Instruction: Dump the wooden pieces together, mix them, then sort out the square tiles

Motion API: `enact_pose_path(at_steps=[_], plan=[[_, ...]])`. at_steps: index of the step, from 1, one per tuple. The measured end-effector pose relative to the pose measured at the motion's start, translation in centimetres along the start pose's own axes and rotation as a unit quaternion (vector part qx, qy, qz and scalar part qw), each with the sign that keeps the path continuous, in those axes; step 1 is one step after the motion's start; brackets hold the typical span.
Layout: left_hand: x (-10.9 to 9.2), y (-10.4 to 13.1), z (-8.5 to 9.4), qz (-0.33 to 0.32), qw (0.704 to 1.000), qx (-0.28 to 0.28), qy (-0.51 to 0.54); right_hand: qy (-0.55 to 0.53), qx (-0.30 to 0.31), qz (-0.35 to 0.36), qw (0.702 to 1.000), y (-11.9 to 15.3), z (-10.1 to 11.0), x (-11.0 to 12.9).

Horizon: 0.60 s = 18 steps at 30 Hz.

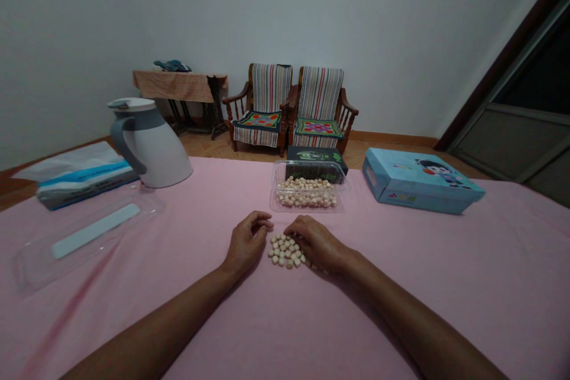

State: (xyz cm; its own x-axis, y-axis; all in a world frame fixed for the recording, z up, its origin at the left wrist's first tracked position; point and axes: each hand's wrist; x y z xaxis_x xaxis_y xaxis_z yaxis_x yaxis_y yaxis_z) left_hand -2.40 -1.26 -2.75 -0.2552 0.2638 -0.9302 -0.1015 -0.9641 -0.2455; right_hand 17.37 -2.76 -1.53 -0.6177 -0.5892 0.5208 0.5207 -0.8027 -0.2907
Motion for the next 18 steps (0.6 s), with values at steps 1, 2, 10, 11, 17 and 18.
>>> enact_pose_path(at_steps=[1,2,10,11,17,18], plan=[[0.0,0.0,0.0,0.0,1.0,0.0,0.0,0.0,-0.003,-0.005,1.0,0.0,-0.1,-0.1],[0.0,0.0,0.0,-0.001,1.0,-0.001,-0.001,-0.002,-0.005,-0.011,1.0,0.1,-0.2,-0.2],[0.0,0.1,0.0,0.002,1.0,0.002,0.0,0.012,-0.039,-0.045,0.998,0.1,0.4,-0.4],[0.1,0.1,0.0,0.001,1.0,0.002,0.001,0.01,-0.057,-0.049,0.997,0.0,0.8,-0.3],[0.2,0.0,-0.1,0.005,1.0,0.001,0.002,-0.043,-0.302,-0.12,0.945,-0.5,4.2,-0.9],[0.2,0.0,-0.2,0.007,1.0,0.001,0.0,-0.053,-0.335,-0.13,0.932,-0.5,4.6,-1.1]])
Point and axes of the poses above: each hand's wrist, its own y-axis away from the middle knuckle, its own z-axis out of the back of the hand, x = y × z
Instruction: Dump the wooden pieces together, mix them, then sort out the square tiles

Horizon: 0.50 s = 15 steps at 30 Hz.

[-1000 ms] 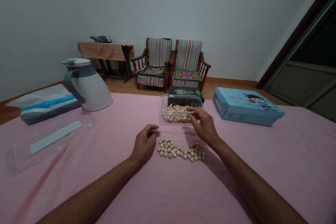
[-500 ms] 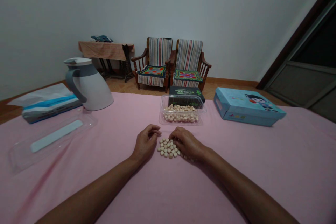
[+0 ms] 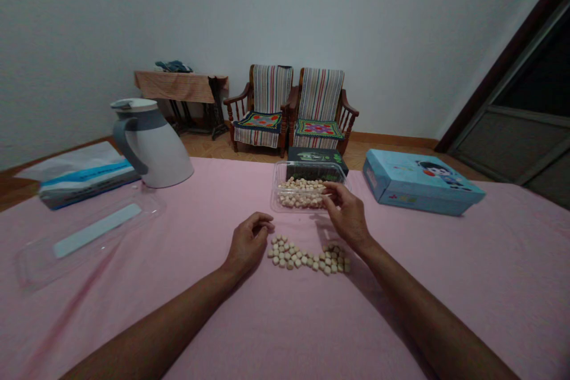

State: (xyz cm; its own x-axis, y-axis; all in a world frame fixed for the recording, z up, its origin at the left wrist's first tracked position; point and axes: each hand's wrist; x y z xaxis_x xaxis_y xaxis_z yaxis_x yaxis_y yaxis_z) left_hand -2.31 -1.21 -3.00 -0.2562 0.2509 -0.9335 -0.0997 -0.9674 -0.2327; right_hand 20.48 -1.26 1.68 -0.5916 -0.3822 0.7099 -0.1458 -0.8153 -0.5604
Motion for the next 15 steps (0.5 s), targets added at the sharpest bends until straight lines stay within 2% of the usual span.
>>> enact_pose_path(at_steps=[1,3,5,9,15], plan=[[0.0,0.0,0.0,0.0,1.0,0.0,-0.001,-0.009,-0.021,-0.007,1.0,-0.2,0.2,-0.2],[0.0,0.0,0.0,0.001,1.0,0.002,-0.002,-0.02,-0.021,-0.01,1.0,-0.2,0.2,-0.5],[0.0,0.0,0.0,0.0,1.0,0.003,0.001,-0.018,0.026,-0.006,0.999,0.0,0.0,-0.6],[-0.2,0.0,0.1,0.004,1.0,0.002,0.001,0.032,0.158,0.012,0.987,0.7,-0.9,-0.8],[-0.2,0.1,0.1,0.004,1.0,0.004,0.004,0.14,0.24,0.033,0.96,1.5,-1.4,-2.7]])
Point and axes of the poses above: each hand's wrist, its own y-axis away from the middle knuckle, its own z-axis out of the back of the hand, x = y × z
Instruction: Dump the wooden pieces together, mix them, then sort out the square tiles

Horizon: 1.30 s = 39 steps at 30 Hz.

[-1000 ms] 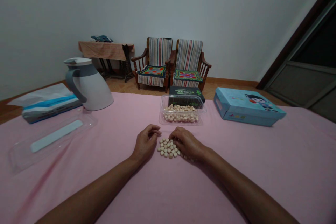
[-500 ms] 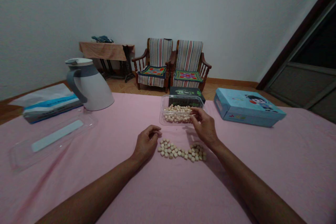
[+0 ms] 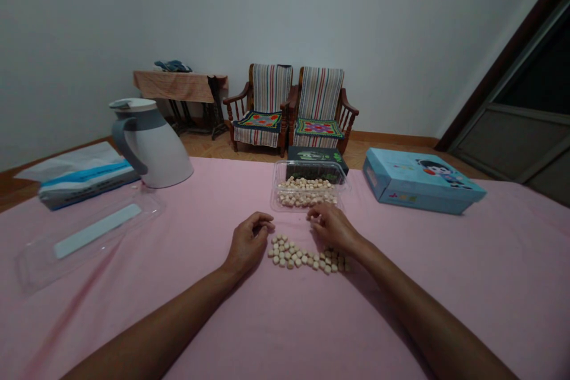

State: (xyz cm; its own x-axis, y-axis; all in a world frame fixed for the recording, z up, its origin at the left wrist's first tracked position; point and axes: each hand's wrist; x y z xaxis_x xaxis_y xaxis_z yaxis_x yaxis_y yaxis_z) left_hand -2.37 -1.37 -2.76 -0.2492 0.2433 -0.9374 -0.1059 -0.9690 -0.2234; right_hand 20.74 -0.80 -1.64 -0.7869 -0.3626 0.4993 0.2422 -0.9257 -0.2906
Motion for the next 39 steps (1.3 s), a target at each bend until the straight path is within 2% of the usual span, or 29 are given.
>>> enact_pose_path(at_steps=[4,7,10,13,15,17,19,22,25,27,28,30,32,34,36,39], plan=[[0.1,0.0,-0.1,0.001,1.0,0.002,-0.002,0.024,0.006,-0.006,1.0,0.1,-0.2,-0.5],[0.1,0.0,-0.1,0.0,1.0,0.005,-0.003,0.034,-0.006,0.024,0.999,0.2,-0.4,0.1],[0.2,0.0,0.0,0.001,1.0,0.003,-0.003,0.073,0.018,0.057,0.996,0.3,-1.0,0.8],[0.2,0.0,0.0,0.001,1.0,0.006,-0.009,0.096,0.027,0.038,0.994,0.4,-1.1,1.0],[0.2,-0.1,0.0,0.0,1.0,0.006,-0.016,0.064,0.023,0.029,0.997,0.3,-0.3,1.0],[0.3,0.0,-0.1,-0.001,1.0,0.004,-0.021,0.018,-0.015,0.034,0.999,0.0,1.0,1.0],[0.3,0.0,-0.1,-0.002,1.0,0.006,-0.021,-0.029,-0.114,0.026,0.993,-0.4,2.5,1.1],[0.3,0.0,0.0,-0.005,1.0,0.005,-0.017,-0.092,-0.247,0.008,0.965,-0.9,4.1,1.3],[0.1,0.0,0.1,-0.002,1.0,0.004,-0.017,-0.112,-0.267,0.004,0.957,-1.0,4.2,1.3],[0.0,0.0,0.1,0.001,1.0,0.006,-0.017,-0.104,-0.231,-0.002,0.967,-0.8,3.7,1.4],[0.0,0.0,0.1,0.002,1.0,0.006,-0.016,-0.1,-0.192,0.002,0.976,-0.7,3.4,1.5],[-0.1,0.0,0.0,0.002,1.0,0.007,-0.016,-0.092,-0.086,0.025,0.992,-0.4,2.7,1.8],[-0.1,0.0,0.0,0.002,1.0,0.006,-0.016,-0.084,0.019,0.05,0.995,0.0,1.9,2.3],[-0.1,0.1,0.0,0.002,1.0,0.005,-0.017,-0.08,0.087,0.057,0.991,0.4,1.1,3.0],[-0.1,0.1,0.0,0.0,1.0,0.003,-0.016,-0.087,0.12,0.055,0.987,0.7,0.3,3.6],[-0.2,0.1,-0.1,-0.002,1.0,0.001,-0.013,-0.105,0.132,0.052,0.984,1.0,-0.5,4.1]])
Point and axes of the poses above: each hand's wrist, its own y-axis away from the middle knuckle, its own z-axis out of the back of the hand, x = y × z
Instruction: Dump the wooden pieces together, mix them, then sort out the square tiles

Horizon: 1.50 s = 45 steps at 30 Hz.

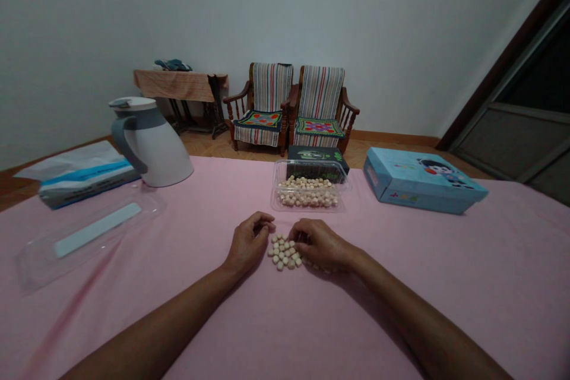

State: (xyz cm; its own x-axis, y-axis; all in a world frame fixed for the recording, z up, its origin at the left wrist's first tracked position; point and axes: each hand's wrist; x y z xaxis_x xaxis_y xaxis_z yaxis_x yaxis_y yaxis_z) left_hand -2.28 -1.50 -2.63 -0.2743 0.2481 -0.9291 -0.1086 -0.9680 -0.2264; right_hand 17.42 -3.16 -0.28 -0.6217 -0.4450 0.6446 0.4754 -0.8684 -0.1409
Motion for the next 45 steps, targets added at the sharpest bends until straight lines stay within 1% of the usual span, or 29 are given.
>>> enact_pose_path(at_steps=[3,8,11,13,15,17,19,21,22,23,24,26,28,30,33,35,38,41,43,45], plan=[[-0.1,0.0,-0.1,0.0,1.0,0.0,-0.001,0.002,-0.005,-0.004,1.0,0.0,-0.4,0.2],[0.0,0.0,-0.1,0.004,1.0,0.002,-0.014,0.046,-0.006,-0.004,0.999,0.1,-0.6,0.7],[0.2,-0.1,0.0,0.003,1.0,0.004,-0.012,0.074,-0.005,-0.015,0.997,0.2,-0.2,0.8],[0.2,-0.1,0.0,0.004,1.0,0.006,-0.008,0.091,-0.026,-0.025,0.995,0.2,0.6,0.6],[0.1,0.0,0.0,0.006,1.0,0.006,-0.004,0.089,-0.068,-0.034,0.993,0.1,1.9,0.3],[0.0,0.0,-0.1,0.007,1.0,0.004,0.0,0.065,-0.139,-0.05,0.987,0.0,3.4,-0.1],[-0.1,0.0,0.0,0.008,1.0,0.004,0.0,0.028,-0.244,-0.065,0.967,0.0,4.9,-0.4],[-0.1,-0.1,0.0,0.007,1.0,0.005,0.0,-0.013,-0.338,-0.067,0.939,-0.1,5.8,-0.9],[-0.1,-0.1,0.0,0.007,1.0,0.006,0.0,-0.03,-0.366,-0.063,0.928,-0.1,6.1,-1.1],[0.0,-0.1,0.0,0.007,1.0,0.006,0.001,-0.042,-0.378,-0.058,0.923,-0.1,6.2,-1.3],[0.0,-0.1,0.0,0.006,1.0,0.006,0.001,-0.047,-0.377,-0.054,0.924,-0.2,6.1,-1.4],[0.0,-0.1,0.1,0.005,1.0,0.005,0.001,-0.042,-0.338,-0.047,0.939,-0.2,5.4,-1.5],[-0.1,-0.1,0.1,0.006,1.0,0.006,0.0,-0.023,-0.271,-0.029,0.962,-0.3,4.1,-1.3],[-0.1,-0.1,0.1,0.004,1.0,0.003,0.004,0.001,-0.193,0.005,0.981,-0.4,2.5,-1.0],[0.1,-0.2,0.0,-0.003,1.0,-0.01,0.023,0.03,-0.101,0.057,0.993,-0.5,0.1,-0.6],[0.4,-0.2,0.0,-0.007,0.999,-0.017,0.031,0.041,-0.06,0.08,0.994,-0.4,-1.1,-0.5],[0.6,-0.3,-0.1,-0.006,0.999,-0.016,0.029,0.057,-0.039,0.071,0.995,-0.4,-1.9,-0.6],[0.5,-0.3,-0.1,0.0,1.0,-0.013,0.024,0.065,-0.035,0.047,0.996,-0.5,-2.1,-0.8],[0.3,-0.2,-0.1,0.002,1.0,-0.014,0.022,0.07,-0.042,0.039,0.996,-0.5,-1.9,-0.8],[0.2,-0.2,0.0,0.005,1.0,-0.012,0.021,0.066,-0.064,0.024,0.995,-0.5,-1.2,-0.6]])
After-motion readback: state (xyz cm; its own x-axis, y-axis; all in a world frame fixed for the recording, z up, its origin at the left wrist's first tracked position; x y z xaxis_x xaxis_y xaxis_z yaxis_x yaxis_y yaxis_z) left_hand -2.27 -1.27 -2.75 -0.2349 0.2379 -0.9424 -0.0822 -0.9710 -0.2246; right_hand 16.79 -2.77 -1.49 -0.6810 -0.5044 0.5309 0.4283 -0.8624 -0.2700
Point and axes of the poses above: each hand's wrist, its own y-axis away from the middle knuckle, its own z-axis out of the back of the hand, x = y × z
